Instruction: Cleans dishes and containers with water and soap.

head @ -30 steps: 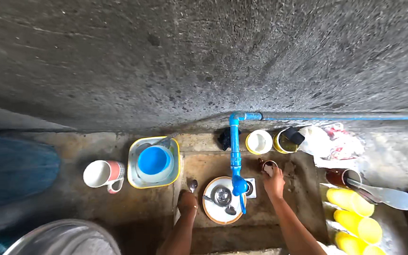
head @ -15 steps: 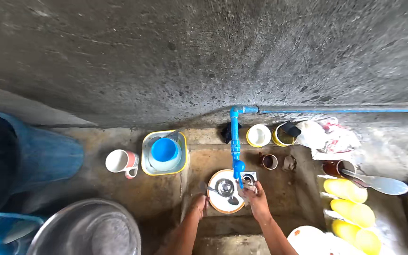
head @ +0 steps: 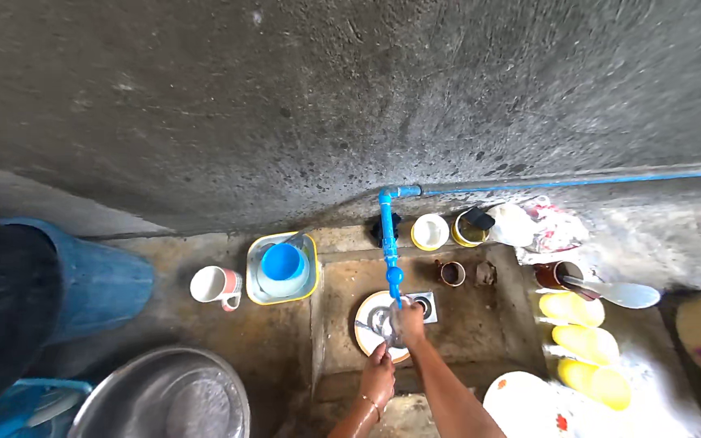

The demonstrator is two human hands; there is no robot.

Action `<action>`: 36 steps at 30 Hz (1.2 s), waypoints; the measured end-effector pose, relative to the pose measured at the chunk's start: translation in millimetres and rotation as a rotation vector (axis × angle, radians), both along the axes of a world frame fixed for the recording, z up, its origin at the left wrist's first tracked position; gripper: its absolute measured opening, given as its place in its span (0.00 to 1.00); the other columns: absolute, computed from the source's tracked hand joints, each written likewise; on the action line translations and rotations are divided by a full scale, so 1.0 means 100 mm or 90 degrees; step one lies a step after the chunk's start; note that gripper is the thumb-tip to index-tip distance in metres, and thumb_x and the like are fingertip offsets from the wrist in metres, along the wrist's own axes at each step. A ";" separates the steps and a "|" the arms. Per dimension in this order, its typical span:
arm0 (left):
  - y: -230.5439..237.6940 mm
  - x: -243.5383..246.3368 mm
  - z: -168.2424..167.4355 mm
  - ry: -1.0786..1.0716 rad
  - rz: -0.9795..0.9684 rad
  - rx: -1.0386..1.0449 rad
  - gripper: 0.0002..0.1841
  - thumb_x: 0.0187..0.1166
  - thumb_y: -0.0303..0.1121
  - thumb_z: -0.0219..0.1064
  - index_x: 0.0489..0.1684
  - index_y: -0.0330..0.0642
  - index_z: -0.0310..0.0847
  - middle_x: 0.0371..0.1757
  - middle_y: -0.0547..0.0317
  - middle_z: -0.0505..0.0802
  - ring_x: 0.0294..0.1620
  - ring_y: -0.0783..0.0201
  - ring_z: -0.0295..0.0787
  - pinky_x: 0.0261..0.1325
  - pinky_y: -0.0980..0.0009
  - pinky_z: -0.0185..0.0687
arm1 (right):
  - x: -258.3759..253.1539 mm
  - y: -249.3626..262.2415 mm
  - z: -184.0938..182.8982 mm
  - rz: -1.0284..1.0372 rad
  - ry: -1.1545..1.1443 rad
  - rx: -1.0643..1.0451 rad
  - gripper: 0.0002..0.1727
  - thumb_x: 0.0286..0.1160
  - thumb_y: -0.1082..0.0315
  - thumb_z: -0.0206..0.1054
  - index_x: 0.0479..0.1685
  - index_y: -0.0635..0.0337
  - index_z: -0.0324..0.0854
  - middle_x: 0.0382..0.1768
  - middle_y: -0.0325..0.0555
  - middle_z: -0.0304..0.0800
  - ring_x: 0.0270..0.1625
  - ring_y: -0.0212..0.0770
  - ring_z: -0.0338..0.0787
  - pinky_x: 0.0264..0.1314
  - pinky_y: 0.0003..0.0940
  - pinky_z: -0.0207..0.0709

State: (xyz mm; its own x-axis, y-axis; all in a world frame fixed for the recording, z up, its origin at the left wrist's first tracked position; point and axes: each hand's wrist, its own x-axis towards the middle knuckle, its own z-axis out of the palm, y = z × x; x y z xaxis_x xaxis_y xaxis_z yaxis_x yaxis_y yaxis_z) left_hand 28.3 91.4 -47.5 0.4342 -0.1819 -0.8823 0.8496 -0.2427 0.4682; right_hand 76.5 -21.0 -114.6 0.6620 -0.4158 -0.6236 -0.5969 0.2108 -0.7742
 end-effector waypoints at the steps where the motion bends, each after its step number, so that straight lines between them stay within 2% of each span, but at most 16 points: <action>1: 0.01 -0.02 -0.03 0.016 0.006 0.003 0.21 0.95 0.32 0.45 0.84 0.40 0.64 0.24 0.64 0.70 0.15 0.70 0.62 0.16 0.73 0.60 | -0.06 -0.01 -0.06 -0.100 -0.006 0.190 0.24 0.97 0.58 0.44 0.41 0.64 0.81 0.25 0.43 0.86 0.27 0.35 0.86 0.34 0.32 0.83; 3: 0.01 -0.01 -0.13 0.046 0.038 0.023 0.15 0.96 0.34 0.46 0.71 0.38 0.70 0.23 0.63 0.71 0.13 0.71 0.63 0.14 0.76 0.61 | -0.28 0.04 -0.07 -0.066 -0.003 0.422 0.23 0.96 0.54 0.43 0.59 0.63 0.76 0.35 0.47 0.88 0.35 0.40 0.90 0.41 0.40 0.87; 4: 0.01 0.00 -0.18 0.052 0.038 0.027 0.12 0.96 0.34 0.47 0.63 0.38 0.70 0.23 0.63 0.71 0.13 0.71 0.63 0.15 0.76 0.62 | -0.36 0.07 -0.07 -0.033 0.007 0.421 0.15 0.94 0.63 0.50 0.59 0.64 0.75 0.35 0.46 0.87 0.34 0.38 0.88 0.42 0.38 0.86; 6: -0.03 -0.06 -0.26 0.054 -0.017 0.006 0.12 0.96 0.34 0.46 0.63 0.37 0.70 0.25 0.64 0.72 0.16 0.71 0.65 0.19 0.74 0.64 | -0.44 -0.01 -0.11 0.008 0.032 0.309 0.09 0.84 0.72 0.62 0.54 0.68 0.79 0.32 0.46 0.89 0.31 0.36 0.89 0.39 0.36 0.86; 10: -0.12 -0.11 -0.47 0.004 -0.184 -0.019 0.16 0.95 0.36 0.46 0.57 0.37 0.79 0.25 0.65 0.73 0.20 0.70 0.64 0.25 0.72 0.64 | -0.43 -0.31 -0.35 -0.219 0.014 0.235 0.13 0.87 0.72 0.59 0.61 0.72 0.75 0.38 0.53 0.89 0.36 0.43 0.91 0.42 0.45 0.90; 12: -0.19 -0.03 -0.60 -0.011 -0.205 -0.017 0.16 0.95 0.35 0.47 0.60 0.35 0.78 0.28 0.62 0.75 0.23 0.68 0.67 0.29 0.69 0.68 | -0.48 -0.27 -0.29 -0.210 0.094 0.221 0.13 0.89 0.67 0.60 0.59 0.71 0.76 0.35 0.50 0.88 0.33 0.39 0.89 0.39 0.39 0.87; 14: -0.16 0.08 -0.83 -0.067 -0.296 -0.020 0.18 0.93 0.32 0.49 0.65 0.30 0.79 0.38 0.50 0.86 0.35 0.61 0.82 0.43 0.63 0.80 | -0.57 -0.26 -0.24 -0.097 0.147 0.202 0.13 0.87 0.67 0.62 0.57 0.69 0.79 0.33 0.47 0.87 0.31 0.36 0.85 0.38 0.35 0.83; 15: -0.10 0.15 -0.98 -0.116 -0.391 -0.005 0.19 0.92 0.34 0.50 0.64 0.29 0.81 0.47 0.43 0.91 0.48 0.55 0.89 0.59 0.57 0.83 | -0.57 -0.33 -0.25 -0.073 0.145 0.168 0.11 0.86 0.68 0.63 0.54 0.69 0.81 0.31 0.45 0.86 0.29 0.34 0.84 0.35 0.32 0.81; 16: -0.04 0.23 -1.11 -0.164 -0.491 0.055 0.21 0.93 0.38 0.51 0.63 0.30 0.83 0.56 0.39 0.92 0.61 0.49 0.88 0.72 0.51 0.78 | -0.55 -0.44 -0.26 -0.085 0.137 0.146 0.11 0.86 0.70 0.63 0.53 0.70 0.81 0.31 0.46 0.86 0.29 0.34 0.84 0.35 0.33 0.82; 18: 0.02 0.44 -1.27 -0.240 -0.588 0.264 0.22 0.91 0.39 0.53 0.70 0.32 0.80 0.72 0.33 0.83 0.79 0.38 0.75 0.83 0.42 0.65 | -0.38 -0.77 -0.21 -0.169 0.119 0.154 0.12 0.88 0.69 0.59 0.56 0.71 0.78 0.31 0.50 0.88 0.28 0.40 0.88 0.33 0.40 0.87; 21: 0.05 0.64 -1.40 -0.277 -0.629 0.463 0.23 0.86 0.27 0.55 0.81 0.36 0.72 0.86 0.34 0.69 0.88 0.35 0.59 0.86 0.41 0.52 | -0.16 -1.23 -0.07 -0.309 0.087 0.308 0.15 0.94 0.61 0.47 0.56 0.63 0.72 0.30 0.49 0.84 0.28 0.44 0.87 0.33 0.47 0.87; 25: -0.01 0.59 -1.64 -0.254 -0.737 0.499 0.24 0.85 0.26 0.54 0.81 0.37 0.72 0.88 0.41 0.69 0.90 0.42 0.58 0.90 0.45 0.48 | 0.01 -1.56 -0.04 -0.412 0.100 0.516 0.24 0.94 0.51 0.39 0.41 0.56 0.76 0.24 0.46 0.85 0.25 0.43 0.89 0.29 0.40 0.89; 28: -0.04 0.48 -1.64 -0.144 -0.835 0.399 0.20 0.87 0.29 0.55 0.74 0.31 0.77 0.88 0.38 0.68 0.90 0.38 0.56 0.91 0.43 0.46 | -0.02 -1.61 -0.16 -0.367 0.070 0.559 0.30 0.93 0.45 0.36 0.43 0.58 0.77 0.28 0.50 0.87 0.30 0.46 0.92 0.31 0.41 0.90; 30: -0.01 0.39 -1.58 -0.069 -0.881 0.287 0.23 0.89 0.40 0.59 0.70 0.30 0.80 0.81 0.34 0.77 0.83 0.36 0.70 0.84 0.39 0.62 | -0.11 -1.54 -0.15 -0.285 0.050 0.543 0.38 0.91 0.37 0.31 0.49 0.60 0.78 0.36 0.54 0.91 0.37 0.49 0.94 0.37 0.44 0.91; 33: 0.08 0.23 -1.50 0.019 -0.716 0.157 0.20 0.93 0.37 0.51 0.68 0.29 0.77 0.63 0.36 0.88 0.64 0.43 0.86 0.70 0.47 0.77 | -0.34 -1.26 0.01 -0.202 0.024 0.369 0.30 0.97 0.48 0.34 0.72 0.62 0.71 0.52 0.57 0.89 0.50 0.52 0.93 0.50 0.50 0.88; 36: 0.11 0.12 -1.11 0.079 -0.467 0.045 0.21 0.96 0.40 0.44 0.70 0.35 0.75 0.46 0.48 0.86 0.39 0.58 0.80 0.46 0.61 0.77 | -0.59 -0.89 0.01 -0.011 -0.079 0.025 0.16 0.87 0.70 0.55 0.63 0.72 0.78 0.44 0.45 0.90 0.41 0.30 0.89 0.47 0.30 0.86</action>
